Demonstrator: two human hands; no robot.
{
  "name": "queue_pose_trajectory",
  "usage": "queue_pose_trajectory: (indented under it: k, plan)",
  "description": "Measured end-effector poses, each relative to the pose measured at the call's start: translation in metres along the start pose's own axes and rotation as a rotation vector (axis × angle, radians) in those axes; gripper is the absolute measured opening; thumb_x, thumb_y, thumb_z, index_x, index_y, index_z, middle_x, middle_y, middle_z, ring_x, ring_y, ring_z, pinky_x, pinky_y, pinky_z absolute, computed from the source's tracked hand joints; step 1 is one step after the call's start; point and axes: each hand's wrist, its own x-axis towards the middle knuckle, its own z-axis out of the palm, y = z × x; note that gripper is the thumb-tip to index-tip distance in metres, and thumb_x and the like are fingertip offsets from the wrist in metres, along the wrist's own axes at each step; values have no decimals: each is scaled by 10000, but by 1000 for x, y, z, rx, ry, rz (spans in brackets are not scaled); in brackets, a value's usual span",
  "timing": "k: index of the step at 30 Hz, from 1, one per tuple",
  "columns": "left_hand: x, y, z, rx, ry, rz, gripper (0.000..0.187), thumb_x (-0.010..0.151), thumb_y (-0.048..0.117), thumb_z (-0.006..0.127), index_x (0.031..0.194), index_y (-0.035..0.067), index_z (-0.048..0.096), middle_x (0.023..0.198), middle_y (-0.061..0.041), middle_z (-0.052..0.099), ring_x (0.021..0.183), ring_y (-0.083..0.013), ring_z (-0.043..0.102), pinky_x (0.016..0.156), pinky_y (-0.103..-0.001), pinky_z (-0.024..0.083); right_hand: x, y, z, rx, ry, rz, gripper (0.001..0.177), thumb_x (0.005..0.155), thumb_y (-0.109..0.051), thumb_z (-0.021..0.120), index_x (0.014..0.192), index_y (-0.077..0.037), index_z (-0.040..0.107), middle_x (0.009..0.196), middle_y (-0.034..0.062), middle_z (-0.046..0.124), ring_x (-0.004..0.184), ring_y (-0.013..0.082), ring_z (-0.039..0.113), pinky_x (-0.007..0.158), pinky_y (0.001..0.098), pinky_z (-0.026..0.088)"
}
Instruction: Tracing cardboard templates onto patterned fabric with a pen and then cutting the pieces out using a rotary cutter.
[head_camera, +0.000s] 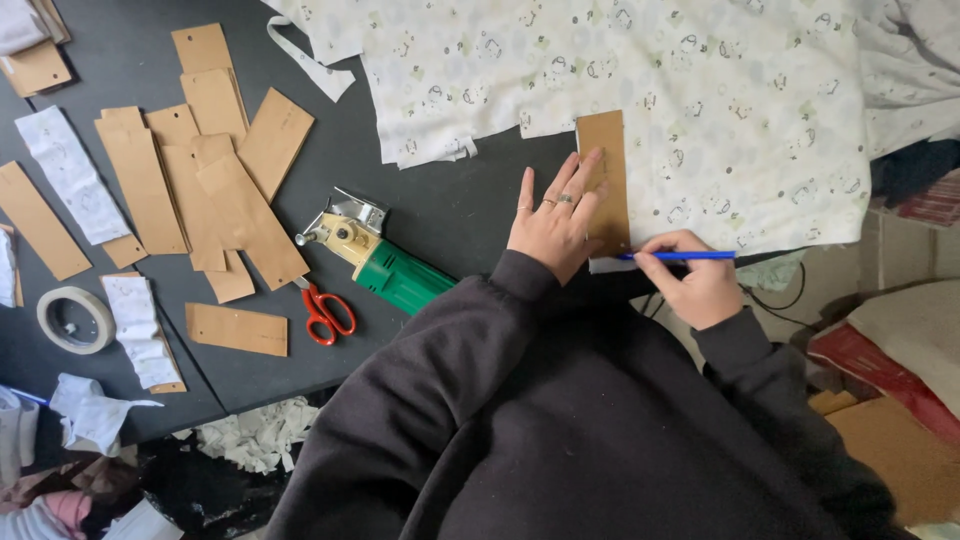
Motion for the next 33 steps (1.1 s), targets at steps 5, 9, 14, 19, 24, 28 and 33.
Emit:
queue_pose_trajectory:
  k: [5, 9, 14, 19, 24, 28, 33]
  plan:
    - [3, -1, 3, 37, -13, -15, 716, 718, 350, 865, 1343, 176, 562, 1676, -23, 271, 1548, -193, 295, 1222, -664, 272, -2, 12, -12, 79, 35, 11, 114, 984, -99, 709, 1028, -21, 639, 998, 48, 749, 897, 90, 694, 797, 238, 534]
    - [6, -2, 9, 77, -50, -6, 731, 736, 389, 853, 1364, 178, 544, 1678, -30, 252, 1553, -209, 265, 1192, -696, 255, -3, 16, -14, 100, 45, 67, 112, 983, -79, 714, 1037, -3, 654, 969, 74, 742, 843, 109, 675, 759, 246, 532]
    - [8, -2, 6, 120, -23, 23, 987, 733, 427, 848, 1563, 147, 394, 1694, -38, 222, 1576, -205, 229, 1226, -714, 212, 1, -6, -16, 316, 181, 1, 206, 1105, -124, 562, 1266, 2, 584, 1160, 72, 719, 1087, 95, 679, 918, 229, 533]
    - [11, 1, -1, 125, -83, 18, 1060, 696, 434, 860, 1578, 130, 357, 1688, -42, 232, 1567, -193, 233, 1231, -710, 167, 12, -22, -13, 71, 162, -54, 243, 1079, -82, 576, 1287, 28, 637, 1205, 132, 724, 1111, 165, 695, 964, 274, 535]
    - [15, 4, -3, 127, -99, 15, 1052, 686, 419, 861, 1567, 112, 375, 1682, -58, 243, 1564, -196, 238, 1241, -696, 125, 42, -27, 2, 178, 192, -18, 301, 1063, -71, 580, 1347, 26, 592, 1270, 135, 713, 1144, 182, 702, 966, 294, 545]
    - [12, 3, 5, 188, -78, 12, 951, 741, 354, 833, 1556, 106, 411, 1688, -64, 253, 1572, -188, 256, 1260, -662, 115, 65, -28, 11, 14, 305, -70, 262, 1034, -85, 683, 1272, 7, 627, 1203, 132, 735, 1062, 206, 741, 893, 308, 576]
    - [15, 3, 8, 223, -48, 8, 877, 787, 337, 803, 1542, 101, 424, 1689, -65, 271, 1567, -179, 279, 1270, -647, 108, 78, -33, 12, 11, 303, -132, 283, 1036, -73, 697, 1306, -7, 645, 1200, 144, 730, 1042, 230, 740, 900, 318, 572]
